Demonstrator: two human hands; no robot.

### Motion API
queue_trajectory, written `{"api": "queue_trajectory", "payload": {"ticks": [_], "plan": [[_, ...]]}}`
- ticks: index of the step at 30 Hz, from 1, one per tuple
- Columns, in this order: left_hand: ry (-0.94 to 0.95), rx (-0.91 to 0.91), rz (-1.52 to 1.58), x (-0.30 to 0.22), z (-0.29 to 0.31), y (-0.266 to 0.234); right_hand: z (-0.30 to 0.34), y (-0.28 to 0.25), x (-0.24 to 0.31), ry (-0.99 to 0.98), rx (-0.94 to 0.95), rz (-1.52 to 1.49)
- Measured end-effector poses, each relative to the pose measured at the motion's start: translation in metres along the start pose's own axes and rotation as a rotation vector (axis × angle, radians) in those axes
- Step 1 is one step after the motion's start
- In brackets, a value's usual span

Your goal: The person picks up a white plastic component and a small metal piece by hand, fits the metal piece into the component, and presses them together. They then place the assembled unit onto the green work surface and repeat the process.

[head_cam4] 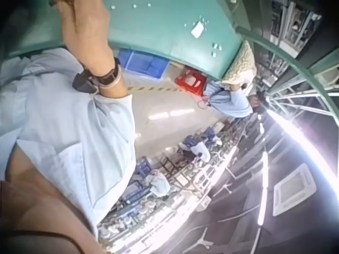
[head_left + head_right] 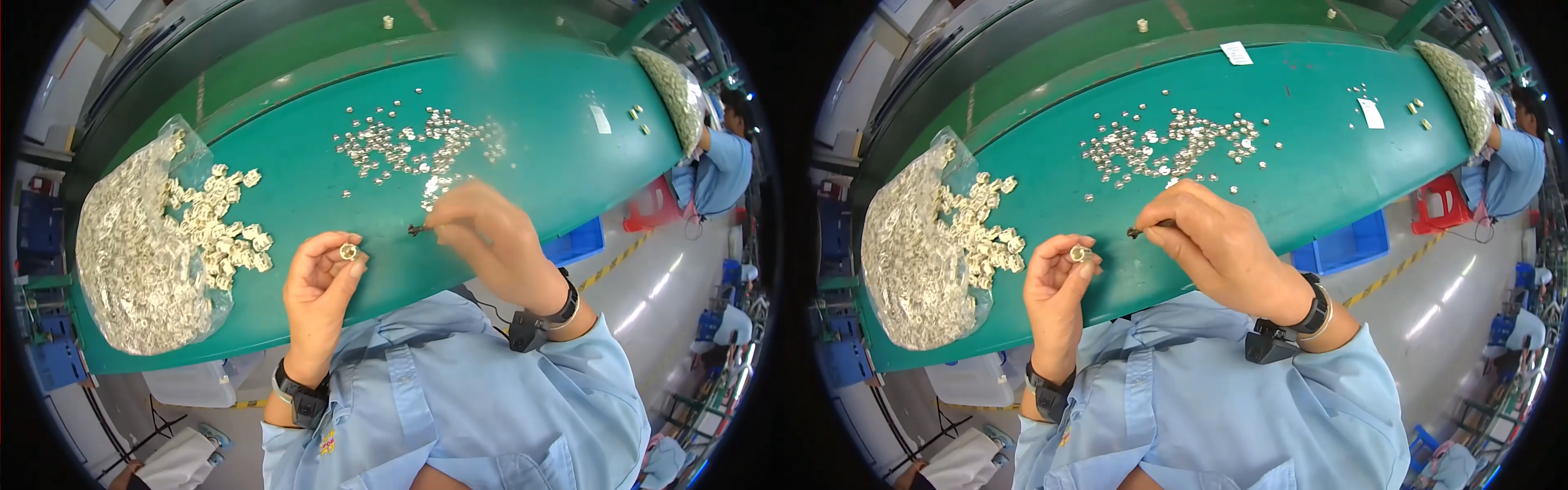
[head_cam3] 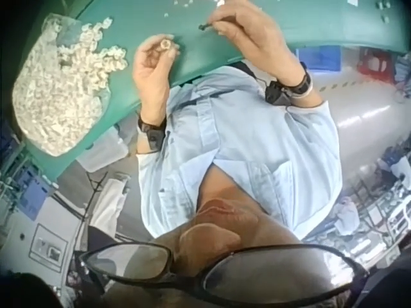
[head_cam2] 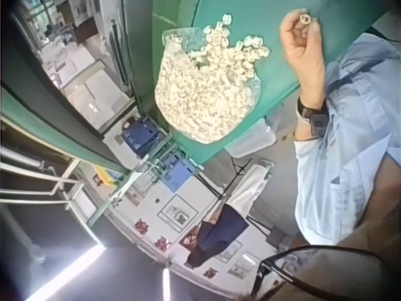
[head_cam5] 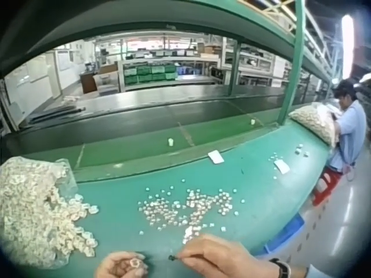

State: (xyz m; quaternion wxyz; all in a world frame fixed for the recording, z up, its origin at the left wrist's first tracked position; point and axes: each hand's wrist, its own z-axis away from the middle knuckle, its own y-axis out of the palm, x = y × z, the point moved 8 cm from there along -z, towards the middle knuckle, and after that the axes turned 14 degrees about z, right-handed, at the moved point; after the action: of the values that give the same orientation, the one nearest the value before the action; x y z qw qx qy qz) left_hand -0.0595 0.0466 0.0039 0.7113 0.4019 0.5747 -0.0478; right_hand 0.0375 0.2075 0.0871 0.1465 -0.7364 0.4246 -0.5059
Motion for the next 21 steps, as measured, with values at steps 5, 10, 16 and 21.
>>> {"api": "queue_trajectory", "payload": {"ticks": [5,10,16,21], "plan": [[0.048,0.02,-0.022,0.003,0.0,-0.003,-0.009,0.019,0.018,-0.048,0.071,-0.069],[0.104,0.061,-0.077,0.001,-0.001,0.0,-0.013,0.033,0.023,-0.047,0.098,-0.081],[0.114,0.069,-0.078,0.003,-0.001,-0.002,-0.015,0.045,0.019,-0.019,0.133,-0.059],[0.117,0.071,-0.089,0.002,-0.001,0.0,-0.016,0.048,0.019,-0.002,0.146,-0.046]]}}
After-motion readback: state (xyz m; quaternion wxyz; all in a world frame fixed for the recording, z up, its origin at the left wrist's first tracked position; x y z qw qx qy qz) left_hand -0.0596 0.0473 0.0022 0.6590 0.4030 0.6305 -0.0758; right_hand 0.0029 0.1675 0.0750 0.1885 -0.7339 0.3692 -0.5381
